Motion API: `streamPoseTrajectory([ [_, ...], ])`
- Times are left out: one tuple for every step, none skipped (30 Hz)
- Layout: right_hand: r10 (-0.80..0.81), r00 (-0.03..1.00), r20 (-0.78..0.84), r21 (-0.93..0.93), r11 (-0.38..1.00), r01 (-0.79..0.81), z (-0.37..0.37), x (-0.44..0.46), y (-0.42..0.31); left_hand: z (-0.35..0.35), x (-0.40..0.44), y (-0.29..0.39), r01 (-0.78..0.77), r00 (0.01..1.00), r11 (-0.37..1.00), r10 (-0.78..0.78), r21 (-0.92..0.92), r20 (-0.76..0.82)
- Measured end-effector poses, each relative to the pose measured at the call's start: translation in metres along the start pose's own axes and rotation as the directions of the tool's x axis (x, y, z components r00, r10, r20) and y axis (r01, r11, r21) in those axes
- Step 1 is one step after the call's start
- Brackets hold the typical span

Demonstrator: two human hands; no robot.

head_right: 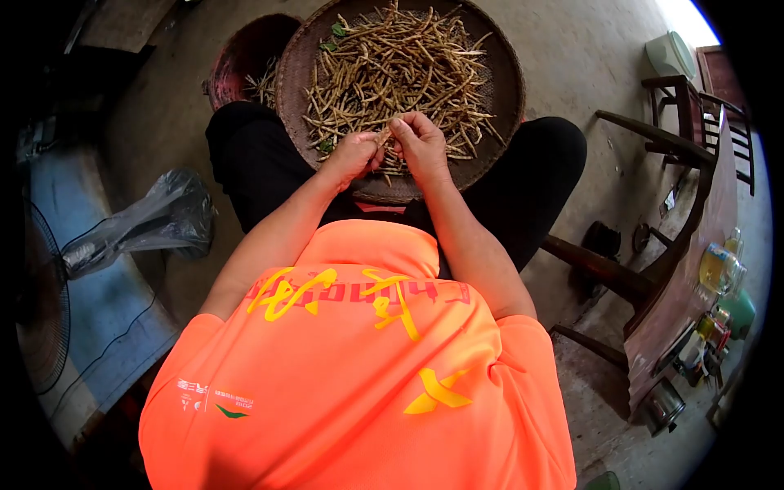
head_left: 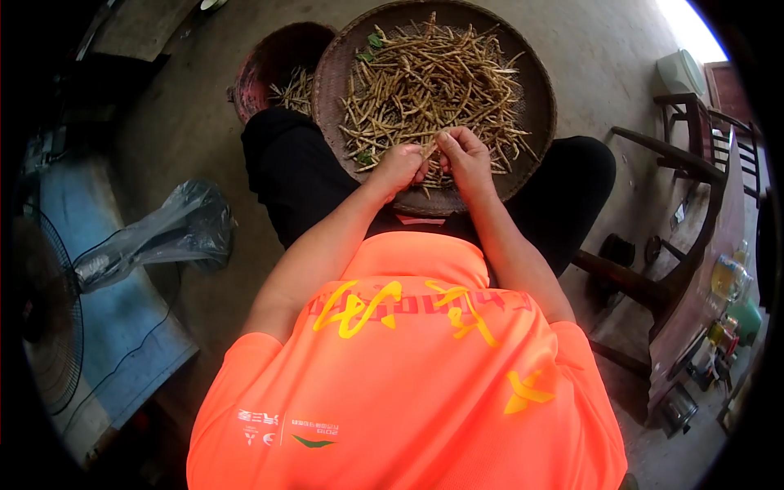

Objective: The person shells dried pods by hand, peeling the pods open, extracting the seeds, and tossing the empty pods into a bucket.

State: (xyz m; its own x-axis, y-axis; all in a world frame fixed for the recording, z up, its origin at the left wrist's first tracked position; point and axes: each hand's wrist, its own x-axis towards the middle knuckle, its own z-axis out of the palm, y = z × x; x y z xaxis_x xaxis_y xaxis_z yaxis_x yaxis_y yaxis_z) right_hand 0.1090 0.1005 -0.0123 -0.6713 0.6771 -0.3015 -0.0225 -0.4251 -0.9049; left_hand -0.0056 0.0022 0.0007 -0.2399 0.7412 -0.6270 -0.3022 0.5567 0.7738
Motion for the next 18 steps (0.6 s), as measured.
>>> streamPoseTrajectory([
  [0.001,1.000,0.001,0.000,1.000,-0.001,0.0003,0.0002,-0.0024,0.0007,-0.0016,0.0020,0.000,1.000,0.999,0.000,-0.043,0.000],
  [0.008,0.999,-0.039,0.038,0.999,-0.007,-0.0003,0.0007,-0.0057,-0.0001,-0.0013,0.0015,0.001,1.000,0.999,-0.001,-0.045,-0.001],
  [0.017,0.997,-0.079,0.076,0.997,-0.011,-0.0008,0.0011,-0.0082,-0.0016,-0.0009,0.0011,-0.019,0.998,0.990,0.026,-0.139,0.050],
  [0.017,0.997,-0.079,0.076,0.997,-0.011,-0.0027,0.0024,-0.0075,-0.0029,-0.0008,0.0010,-0.034,0.993,0.972,0.058,-0.231,0.099],
  [0.016,0.996,-0.092,0.069,0.998,-0.010,-0.0054,0.0042,-0.0060,-0.0038,-0.0009,0.0011,-0.033,0.993,0.972,0.057,-0.231,0.100],
  [0.016,0.994,-0.106,0.061,0.998,-0.009,-0.0072,0.0043,-0.0057,-0.0040,-0.0018,0.0027,-0.020,0.989,0.957,0.060,-0.290,0.133],
  [0.015,0.994,-0.108,0.061,0.998,-0.009,-0.0079,0.0041,-0.0051,-0.0040,-0.0025,0.0046,-0.005,0.984,0.938,0.066,-0.348,0.164],
  [0.013,0.995,-0.100,0.073,0.997,-0.006,-0.0081,0.0039,-0.0046,-0.0024,-0.0034,0.0064,-0.005,0.984,0.938,0.066,-0.347,0.165],
  [0.010,0.996,-0.092,0.085,0.996,-0.002,-0.0079,0.0040,-0.0043,-0.0003,-0.0046,0.0082,0.011,0.990,0.955,0.031,-0.295,0.137],
  [0.009,0.996,-0.092,0.087,0.996,-0.001,-0.0079,0.0040,-0.0039,0.0008,-0.0054,0.0092,0.029,0.994,0.970,-0.003,-0.243,0.108],
  [0.006,0.996,-0.089,0.088,0.996,0.002,-0.0081,0.0039,-0.0037,0.0005,-0.0053,0.0091,0.029,0.994,0.970,-0.003,-0.241,0.108],
  [0.002,0.996,-0.087,0.089,0.996,0.006,-0.0081,0.0036,-0.0040,-0.0002,-0.0050,0.0085,0.035,0.993,0.977,-0.010,-0.212,0.119],
  [0.002,0.996,-0.088,0.090,0.996,0.006,-0.0080,0.0035,-0.0046,-0.0009,-0.0047,0.0079,0.040,0.991,0.982,-0.017,-0.183,0.129],
  [0.006,0.994,-0.114,0.085,0.996,0.004,-0.0076,0.0038,-0.0054,-0.0018,-0.0043,0.0073,0.040,0.992,0.982,-0.016,-0.182,0.129],
  [0.010,0.990,-0.139,0.081,0.997,0.001,-0.0071,0.0040,-0.0060,-0.0029,-0.0043,0.0069,0.060,0.990,0.986,-0.038,-0.154,0.139],
  [0.010,0.991,-0.137,0.081,0.997,0.002,-0.0073,0.0044,-0.0055,-0.0038,-0.0043,0.0067,0.080,0.987,0.989,-0.061,-0.127,0.148],
  [0.007,0.990,-0.140,0.085,0.996,0.005,-0.0083,0.0046,-0.0047,-0.0042,-0.0043,0.0066,0.079,0.987,0.989,-0.060,-0.127,0.147],
  [0.003,0.990,-0.144,0.088,0.996,0.010,-0.0092,0.0046,-0.0051,-0.0041,-0.0044,0.0074,0.096,0.986,0.988,-0.078,-0.118,0.147],
])
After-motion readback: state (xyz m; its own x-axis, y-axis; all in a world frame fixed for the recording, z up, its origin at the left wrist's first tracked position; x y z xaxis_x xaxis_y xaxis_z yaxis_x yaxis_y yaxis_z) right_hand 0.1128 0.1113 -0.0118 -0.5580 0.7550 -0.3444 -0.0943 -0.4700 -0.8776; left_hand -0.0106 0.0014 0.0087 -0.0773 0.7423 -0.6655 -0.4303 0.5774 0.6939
